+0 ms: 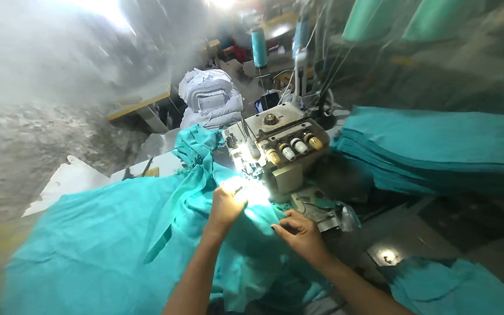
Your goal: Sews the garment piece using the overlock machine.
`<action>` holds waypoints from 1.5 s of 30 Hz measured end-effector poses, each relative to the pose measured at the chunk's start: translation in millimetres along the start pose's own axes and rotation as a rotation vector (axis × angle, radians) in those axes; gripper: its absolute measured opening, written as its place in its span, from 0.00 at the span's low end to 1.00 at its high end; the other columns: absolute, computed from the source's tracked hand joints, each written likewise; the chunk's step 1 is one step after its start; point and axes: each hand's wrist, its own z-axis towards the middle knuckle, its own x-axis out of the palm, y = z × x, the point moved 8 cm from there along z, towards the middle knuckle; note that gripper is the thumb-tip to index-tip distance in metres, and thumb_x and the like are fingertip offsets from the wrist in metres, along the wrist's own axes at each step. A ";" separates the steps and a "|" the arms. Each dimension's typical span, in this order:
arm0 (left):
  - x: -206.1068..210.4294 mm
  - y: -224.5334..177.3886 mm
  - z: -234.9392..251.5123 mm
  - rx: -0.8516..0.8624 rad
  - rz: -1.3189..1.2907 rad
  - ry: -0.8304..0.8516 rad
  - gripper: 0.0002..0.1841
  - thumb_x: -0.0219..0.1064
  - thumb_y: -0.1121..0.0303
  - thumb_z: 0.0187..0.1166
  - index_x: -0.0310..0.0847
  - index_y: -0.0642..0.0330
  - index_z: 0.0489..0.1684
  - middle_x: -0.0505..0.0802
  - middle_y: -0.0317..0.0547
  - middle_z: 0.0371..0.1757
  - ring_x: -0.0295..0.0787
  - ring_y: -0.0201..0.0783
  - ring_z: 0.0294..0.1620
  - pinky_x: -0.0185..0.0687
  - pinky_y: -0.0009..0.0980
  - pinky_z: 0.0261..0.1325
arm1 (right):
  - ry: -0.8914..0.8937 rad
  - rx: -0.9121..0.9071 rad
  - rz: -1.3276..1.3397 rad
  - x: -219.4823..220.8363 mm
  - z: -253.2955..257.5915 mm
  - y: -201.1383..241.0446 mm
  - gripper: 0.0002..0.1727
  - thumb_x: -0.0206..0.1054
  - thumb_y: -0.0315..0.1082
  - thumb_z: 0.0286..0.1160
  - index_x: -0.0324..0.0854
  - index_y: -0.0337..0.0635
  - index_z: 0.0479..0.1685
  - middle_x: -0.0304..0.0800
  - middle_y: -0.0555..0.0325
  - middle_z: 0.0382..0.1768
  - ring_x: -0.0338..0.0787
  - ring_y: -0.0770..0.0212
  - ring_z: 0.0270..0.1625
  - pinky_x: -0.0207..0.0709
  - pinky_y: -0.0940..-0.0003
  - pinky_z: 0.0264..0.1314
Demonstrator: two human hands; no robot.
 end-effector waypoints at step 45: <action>-52.6 -47.0 -93.4 -0.155 0.075 -0.090 0.14 0.56 0.72 0.73 0.81 0.64 0.17 0.79 0.40 0.17 0.74 0.28 0.21 0.67 0.26 0.27 | 0.516 0.361 0.614 6.1 -49.8 -5.7 0.09 0.65 0.26 0.76 0.84 0.47 0.50 0.93 0.78 0.38 0.90 0.82 0.40 0.85 0.81 0.46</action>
